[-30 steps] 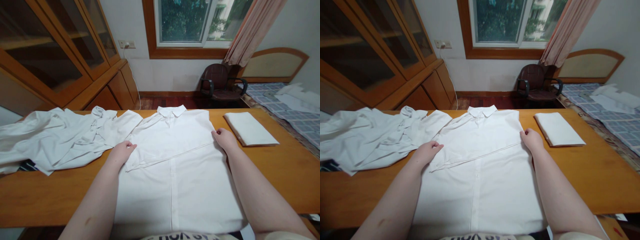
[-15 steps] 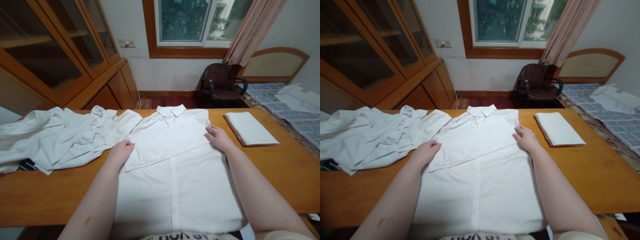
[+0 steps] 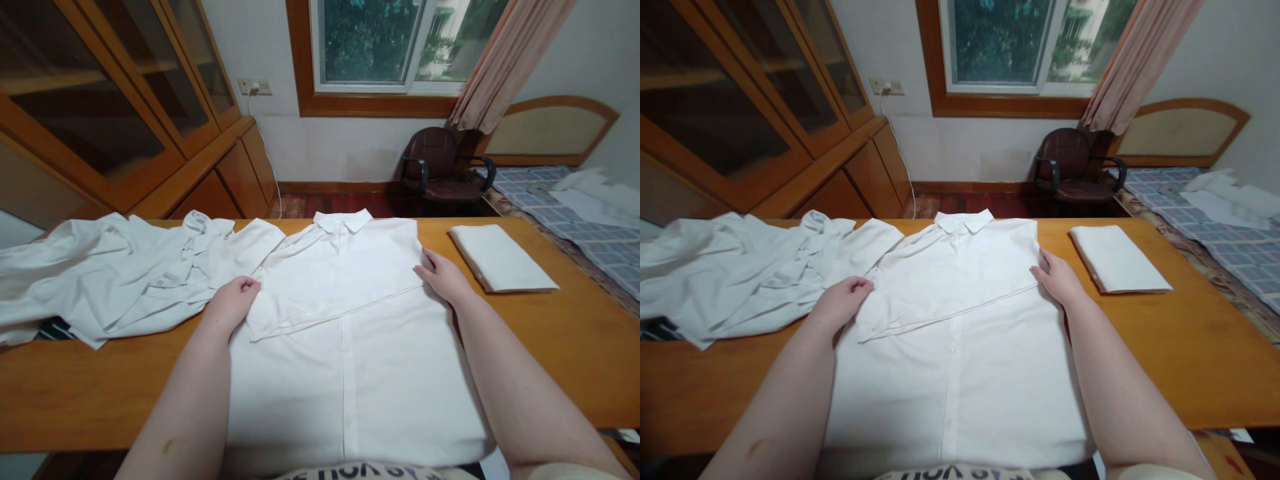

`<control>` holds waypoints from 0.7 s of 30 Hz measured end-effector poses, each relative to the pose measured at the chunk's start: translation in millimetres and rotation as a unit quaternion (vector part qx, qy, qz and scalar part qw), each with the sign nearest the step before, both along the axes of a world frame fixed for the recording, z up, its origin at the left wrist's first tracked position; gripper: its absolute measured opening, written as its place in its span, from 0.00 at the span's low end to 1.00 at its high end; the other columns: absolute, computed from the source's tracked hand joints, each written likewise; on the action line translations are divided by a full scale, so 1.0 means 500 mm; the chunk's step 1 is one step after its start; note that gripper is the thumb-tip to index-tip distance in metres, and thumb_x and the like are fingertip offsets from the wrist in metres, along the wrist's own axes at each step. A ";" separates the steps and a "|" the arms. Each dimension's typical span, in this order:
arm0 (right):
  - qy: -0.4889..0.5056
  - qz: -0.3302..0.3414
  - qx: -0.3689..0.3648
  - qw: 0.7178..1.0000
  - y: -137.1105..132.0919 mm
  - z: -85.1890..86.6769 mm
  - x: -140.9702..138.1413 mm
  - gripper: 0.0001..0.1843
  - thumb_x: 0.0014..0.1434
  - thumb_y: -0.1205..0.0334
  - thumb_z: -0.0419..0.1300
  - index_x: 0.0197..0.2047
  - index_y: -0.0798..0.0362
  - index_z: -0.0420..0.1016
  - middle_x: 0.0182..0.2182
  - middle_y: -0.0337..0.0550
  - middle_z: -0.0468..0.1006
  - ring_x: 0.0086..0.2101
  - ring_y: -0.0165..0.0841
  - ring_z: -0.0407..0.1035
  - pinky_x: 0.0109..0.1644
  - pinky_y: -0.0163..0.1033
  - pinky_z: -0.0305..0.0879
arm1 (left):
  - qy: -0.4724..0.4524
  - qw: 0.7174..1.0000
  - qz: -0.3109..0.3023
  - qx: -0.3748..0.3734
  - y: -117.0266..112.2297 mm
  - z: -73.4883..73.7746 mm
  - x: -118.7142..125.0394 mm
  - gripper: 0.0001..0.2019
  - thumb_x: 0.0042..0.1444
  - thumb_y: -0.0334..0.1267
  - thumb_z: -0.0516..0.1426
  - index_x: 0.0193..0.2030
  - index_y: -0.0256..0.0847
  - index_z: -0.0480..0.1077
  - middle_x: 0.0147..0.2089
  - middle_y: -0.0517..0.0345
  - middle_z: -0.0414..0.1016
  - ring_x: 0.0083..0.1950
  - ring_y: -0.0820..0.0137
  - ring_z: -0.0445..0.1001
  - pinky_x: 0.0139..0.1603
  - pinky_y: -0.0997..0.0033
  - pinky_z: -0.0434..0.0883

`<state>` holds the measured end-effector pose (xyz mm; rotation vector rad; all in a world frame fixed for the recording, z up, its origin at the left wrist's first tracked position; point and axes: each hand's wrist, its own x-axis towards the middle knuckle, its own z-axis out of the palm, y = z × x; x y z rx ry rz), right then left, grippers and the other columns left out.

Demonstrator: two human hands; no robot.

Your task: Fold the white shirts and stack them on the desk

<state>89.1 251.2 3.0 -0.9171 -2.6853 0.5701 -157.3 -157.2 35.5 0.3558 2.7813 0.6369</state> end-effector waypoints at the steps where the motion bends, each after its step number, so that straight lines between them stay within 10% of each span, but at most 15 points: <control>1: -0.002 0.000 0.001 1.000 0.000 0.000 0.000 0.36 0.57 0.48 0.56 0.64 0.60 0.61 0.57 0.57 0.69 0.56 0.47 0.64 0.59 0.50 0.59 | -0.001 1.000 0.003 -0.004 -0.006 0.001 -0.005 0.15 0.52 0.51 0.51 0.34 0.44 0.72 0.33 0.57 0.77 0.36 0.63 0.74 0.32 0.70 0.63; 21: 0.001 -0.036 0.014 0.999 0.006 -0.004 -0.003 0.29 0.56 0.54 0.58 0.60 0.56 0.67 0.50 0.53 0.75 0.49 0.43 0.69 0.53 0.45 0.63 | -0.049 0.997 -0.056 -0.023 -0.039 0.010 -0.012 0.15 0.45 0.50 0.58 0.36 0.43 0.69 0.33 0.61 0.75 0.33 0.67 0.73 0.32 0.71 0.65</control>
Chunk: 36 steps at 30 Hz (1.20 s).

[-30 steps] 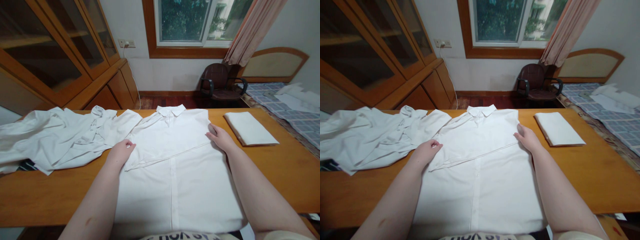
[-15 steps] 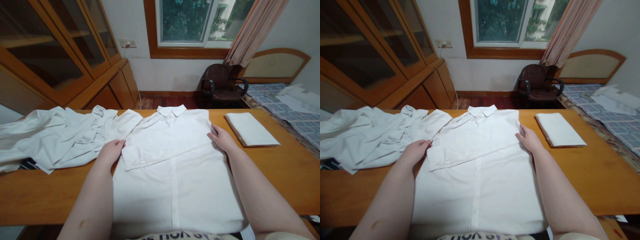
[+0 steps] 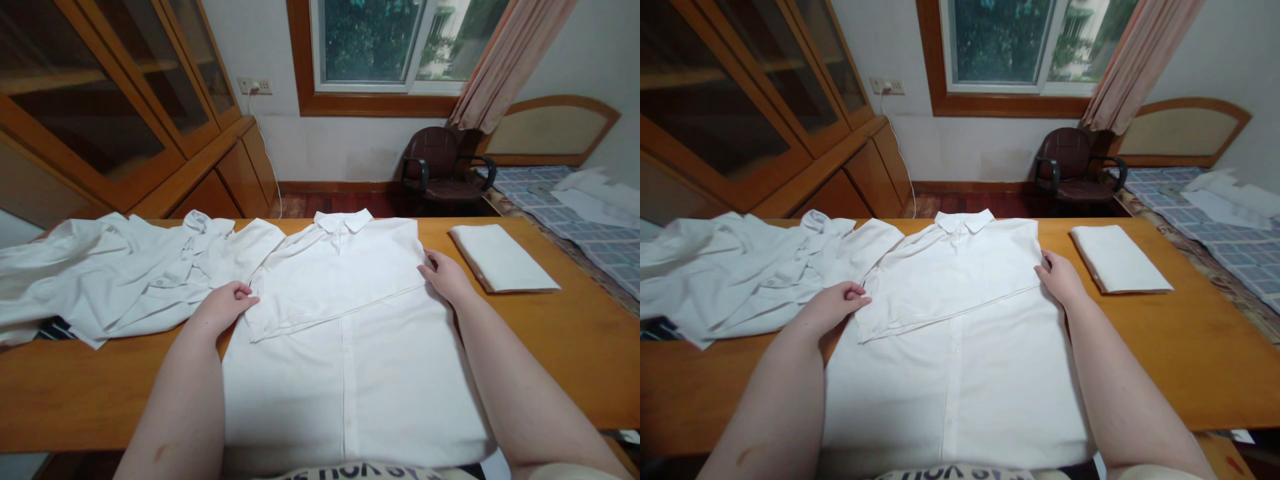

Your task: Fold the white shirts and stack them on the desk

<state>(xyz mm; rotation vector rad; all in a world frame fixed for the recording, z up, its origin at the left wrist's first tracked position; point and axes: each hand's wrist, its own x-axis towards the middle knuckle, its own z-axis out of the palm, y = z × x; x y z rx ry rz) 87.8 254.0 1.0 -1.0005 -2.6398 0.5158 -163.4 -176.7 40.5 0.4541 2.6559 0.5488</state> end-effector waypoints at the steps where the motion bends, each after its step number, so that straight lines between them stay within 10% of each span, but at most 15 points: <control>1: -0.004 -0.022 0.002 1.000 0.003 0.000 0.000 0.27 0.56 0.56 0.58 0.58 0.55 0.69 0.46 0.51 0.77 0.46 0.42 0.71 0.50 0.44 0.64 | -0.002 1.000 -0.002 -0.005 -0.001 -0.003 -0.001 0.15 0.44 0.48 0.58 0.37 0.43 0.69 0.33 0.61 0.75 0.33 0.67 0.73 0.32 0.71 0.65; 10: -0.022 -0.121 -0.004 0.992 0.023 -0.011 0.008 0.20 0.55 0.57 0.56 0.49 0.54 0.75 0.37 0.47 0.79 0.37 0.39 0.72 0.41 0.41 0.65 | 0.102 0.986 -0.030 -0.128 0.046 0.020 0.033 0.12 0.54 0.41 0.50 0.42 0.40 0.69 0.42 0.49 0.76 0.42 0.59 0.74 0.39 0.63 0.67; 17: 0.060 0.061 0.130 0.988 -0.025 0.010 -0.005 0.24 0.61 0.54 0.51 0.56 0.58 0.70 0.54 0.55 0.71 0.55 0.43 0.63 0.60 0.47 0.56 | 0.127 0.944 -0.305 -0.011 0.171 0.068 0.146 0.23 0.57 0.47 0.51 0.56 0.40 0.67 0.62 0.48 0.66 0.63 0.58 0.62 0.63 0.60 0.59; 22: -0.042 0.212 0.097 0.971 -0.081 -0.001 -0.030 0.31 0.62 0.48 0.50 0.65 0.53 0.59 0.66 0.53 0.55 0.64 0.44 0.50 0.64 0.52 0.49 | 0.115 0.909 -0.400 0.023 0.280 -0.004 0.164 0.27 0.61 0.48 0.48 0.65 0.43 0.59 0.72 0.50 0.47 0.72 0.59 0.44 0.68 0.56 0.48; 27: -0.129 0.217 0.105 0.962 -0.088 -0.035 -0.045 0.35 0.64 0.44 0.45 0.68 0.53 0.53 0.67 0.54 0.49 0.66 0.45 0.43 0.65 0.55 0.45 | 0.176 0.909 -0.378 0.003 0.312 -0.086 0.156 0.31 0.62 0.52 0.46 0.69 0.43 0.49 0.73 0.47 0.39 0.73 0.58 0.37 0.69 0.50 0.39; 36: -0.168 0.192 0.128 0.958 -0.137 -0.032 -0.042 0.36 0.64 0.42 0.42 0.69 0.53 0.50 0.68 0.53 0.46 0.66 0.45 0.42 0.66 0.54 0.42 | 0.186 0.908 -0.375 -0.015 0.267 -0.092 0.164 0.31 0.62 0.53 0.44 0.70 0.48 0.47 0.73 0.52 0.40 0.73 0.60 0.39 0.69 0.51 0.40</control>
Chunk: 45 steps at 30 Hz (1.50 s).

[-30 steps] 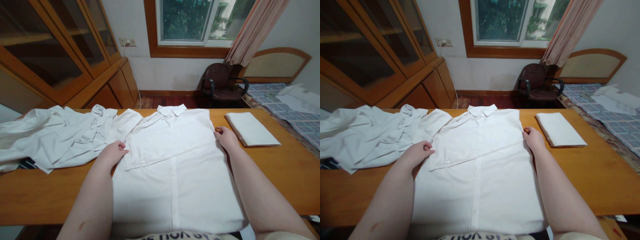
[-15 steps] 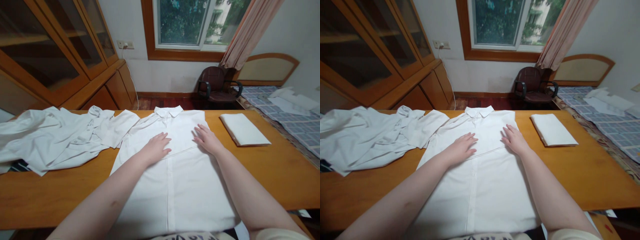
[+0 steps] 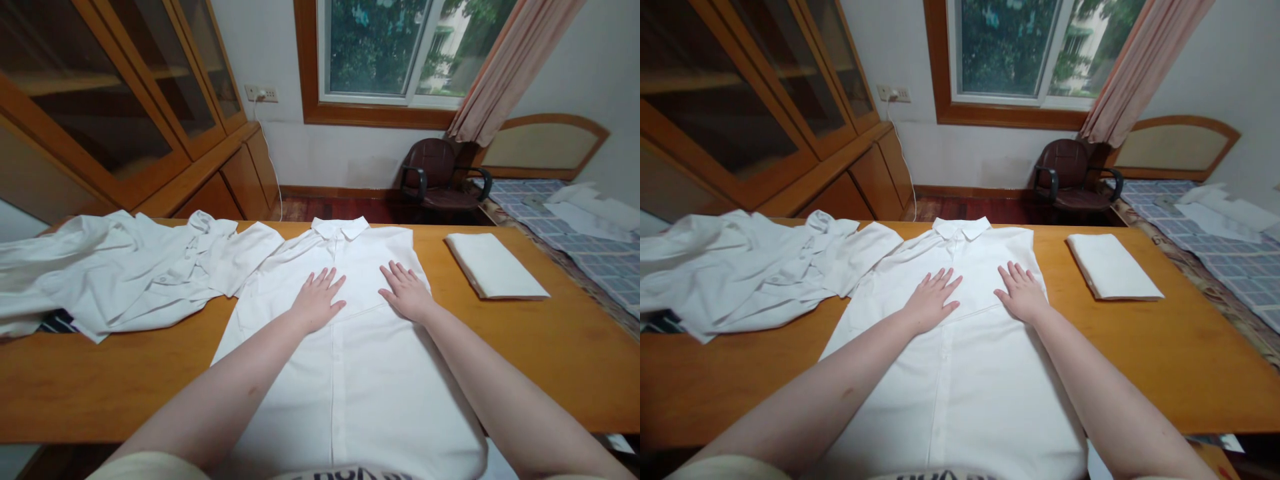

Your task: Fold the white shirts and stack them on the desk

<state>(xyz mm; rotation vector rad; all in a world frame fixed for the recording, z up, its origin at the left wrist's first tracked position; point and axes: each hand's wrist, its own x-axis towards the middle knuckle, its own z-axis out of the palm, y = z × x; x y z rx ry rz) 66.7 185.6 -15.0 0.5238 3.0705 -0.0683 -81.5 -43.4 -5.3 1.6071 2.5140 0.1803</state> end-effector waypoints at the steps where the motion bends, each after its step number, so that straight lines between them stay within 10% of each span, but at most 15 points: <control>1: 0.001 -0.001 0.001 1.000 -0.011 0.001 0.003 0.36 0.64 0.43 0.42 0.69 0.53 0.50 0.68 0.53 0.47 0.66 0.45 0.42 0.66 0.54 0.42 | -0.002 1.000 0.002 -0.007 -0.008 0.003 0.003 0.31 0.62 0.53 0.45 0.70 0.48 0.47 0.73 0.52 0.40 0.72 0.59 0.39 0.69 0.51 0.40; 6: 0.006 0.004 0.008 1.000 -0.066 -0.002 0.020 0.36 0.64 0.43 0.42 0.69 0.54 0.50 0.67 0.54 0.47 0.66 0.46 0.43 0.66 0.54 0.42 | -0.022 0.996 0.028 -0.086 -0.029 0.051 0.027 0.33 0.56 0.48 0.51 0.68 0.45 0.51 0.72 0.47 0.43 0.71 0.51 0.45 0.64 0.47 0.53; 11: 0.022 0.014 0.007 1.000 -0.108 -0.007 0.026 0.36 0.63 0.44 0.43 0.69 0.54 0.51 0.67 0.54 0.48 0.65 0.46 0.43 0.66 0.55 0.42 | -0.021 0.983 0.106 -0.149 0.042 0.114 0.039 0.20 0.56 0.47 0.50 0.50 0.40 0.70 0.52 0.39 0.74 0.52 0.51 0.72 0.53 0.46 0.63; 16: 0.019 0.020 0.001 1.000 -0.123 -0.002 0.026 0.36 0.63 0.44 0.43 0.69 0.53 0.51 0.68 0.52 0.48 0.66 0.45 0.42 0.66 0.54 0.41 | 0.044 0.996 0.069 0.021 0.130 0.056 0.021 0.25 0.60 0.46 0.48 0.61 0.36 0.61 0.66 0.41 0.59 0.67 0.55 0.55 0.65 0.53 0.52; 22: 0.021 -0.083 0.002 0.996 -0.110 -0.005 0.030 0.44 0.60 0.35 0.41 0.69 0.59 0.49 0.66 0.64 0.48 0.65 0.52 0.43 0.62 0.62 0.43 | 0.007 0.999 0.027 0.037 0.134 -0.025 -0.009 0.32 0.62 0.54 0.41 0.69 0.41 0.47 0.72 0.50 0.45 0.72 0.60 0.42 0.69 0.52 0.42; 29: 0.049 -0.224 0.033 0.973 -0.017 0.005 0.033 0.48 0.56 0.32 0.45 0.61 0.68 0.62 0.55 0.78 0.64 0.57 0.61 0.57 0.55 0.64 0.53 | 0.004 0.999 0.040 0.035 0.136 -0.024 -0.009 0.33 0.61 0.55 0.41 0.70 0.42 0.46 0.72 0.51 0.45 0.72 0.62 0.41 0.69 0.53 0.40; 36: 0.064 -0.271 -0.136 0.951 0.107 0.055 -0.055 0.31 0.58 0.39 0.48 0.39 0.58 0.78 0.36 0.60 0.79 0.39 0.49 0.73 0.41 0.48 0.66 | 0.008 0.998 0.040 0.038 0.140 -0.027 -0.008 0.34 0.61 0.55 0.41 0.70 0.40 0.47 0.72 0.51 0.44 0.72 0.61 0.41 0.69 0.51 0.41; 45: 0.196 -0.264 -0.215 0.920 0.172 0.012 -0.107 0.19 0.55 0.48 0.53 0.35 0.54 0.78 0.31 0.46 0.79 0.34 0.38 0.71 0.36 0.37 0.62 | 0.003 0.998 0.040 0.039 0.140 -0.026 -0.008 0.33 0.61 0.55 0.41 0.70 0.42 0.47 0.72 0.51 0.44 0.72 0.62 0.41 0.69 0.52 0.40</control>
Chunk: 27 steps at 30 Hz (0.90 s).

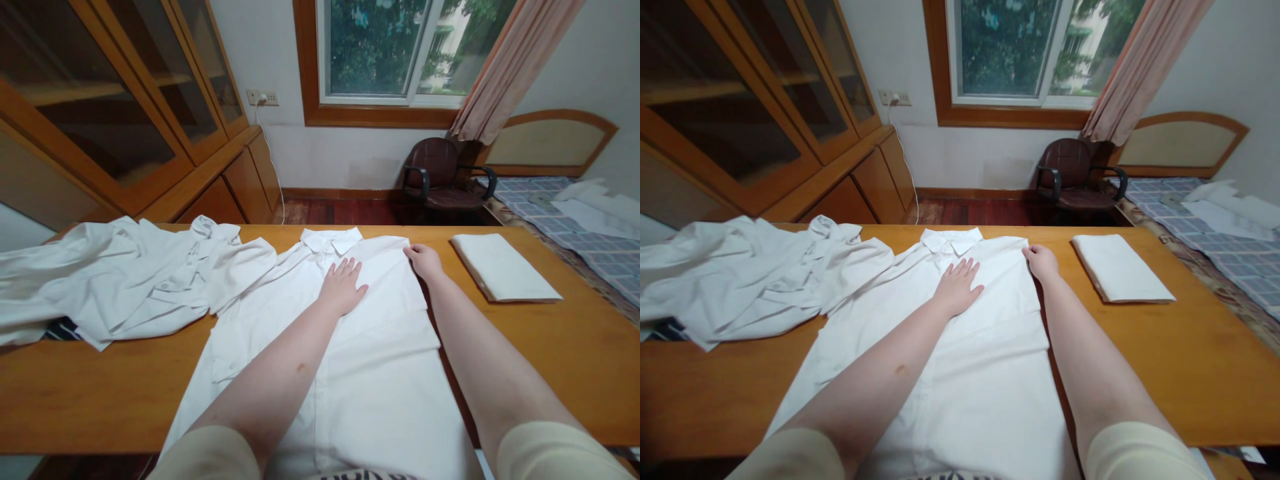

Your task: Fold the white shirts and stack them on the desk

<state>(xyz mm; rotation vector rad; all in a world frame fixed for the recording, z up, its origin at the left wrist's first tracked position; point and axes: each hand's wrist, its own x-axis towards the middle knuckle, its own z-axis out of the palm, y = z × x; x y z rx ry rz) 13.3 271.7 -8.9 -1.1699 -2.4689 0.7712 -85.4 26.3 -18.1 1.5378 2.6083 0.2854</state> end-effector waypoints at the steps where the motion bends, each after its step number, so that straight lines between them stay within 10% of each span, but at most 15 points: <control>1: 0.004 0.002 -0.007 1.000 0.003 -0.001 0.002 0.20 0.55 0.49 0.52 0.34 0.54 0.78 0.30 0.46 0.79 0.33 0.38 0.71 0.36 0.37 0.62 | 0.000 1.000 -0.001 0.000 0.000 0.000 0.000 0.33 0.61 0.55 0.41 0.70 0.42 0.47 0.72 0.51 0.44 0.72 0.62 0.41 0.69 0.52 0.40; 12: -0.120 0.052 -0.015 0.991 -0.033 0.028 0.016 0.20 0.57 0.49 0.56 0.36 0.58 0.78 0.35 0.54 0.80 0.36 0.41 0.72 0.37 0.37 0.61 | 0.022 1.000 0.007 -0.005 0.002 0.005 0.004 0.32 0.61 0.54 0.42 0.69 0.43 0.48 0.72 0.53 0.45 0.72 0.63 0.43 0.69 0.52 0.42; 27: -0.200 -0.065 0.054 0.976 -0.055 0.030 0.004 0.20 0.64 0.52 0.47 0.46 0.55 0.73 0.42 0.58 0.78 0.45 0.46 0.71 0.44 0.46 0.64 | -0.039 0.994 -0.084 -0.062 -0.017 0.036 0.031 0.34 0.61 0.57 0.42 0.70 0.46 0.45 0.73 0.50 0.38 0.73 0.58 0.35 0.69 0.48 0.39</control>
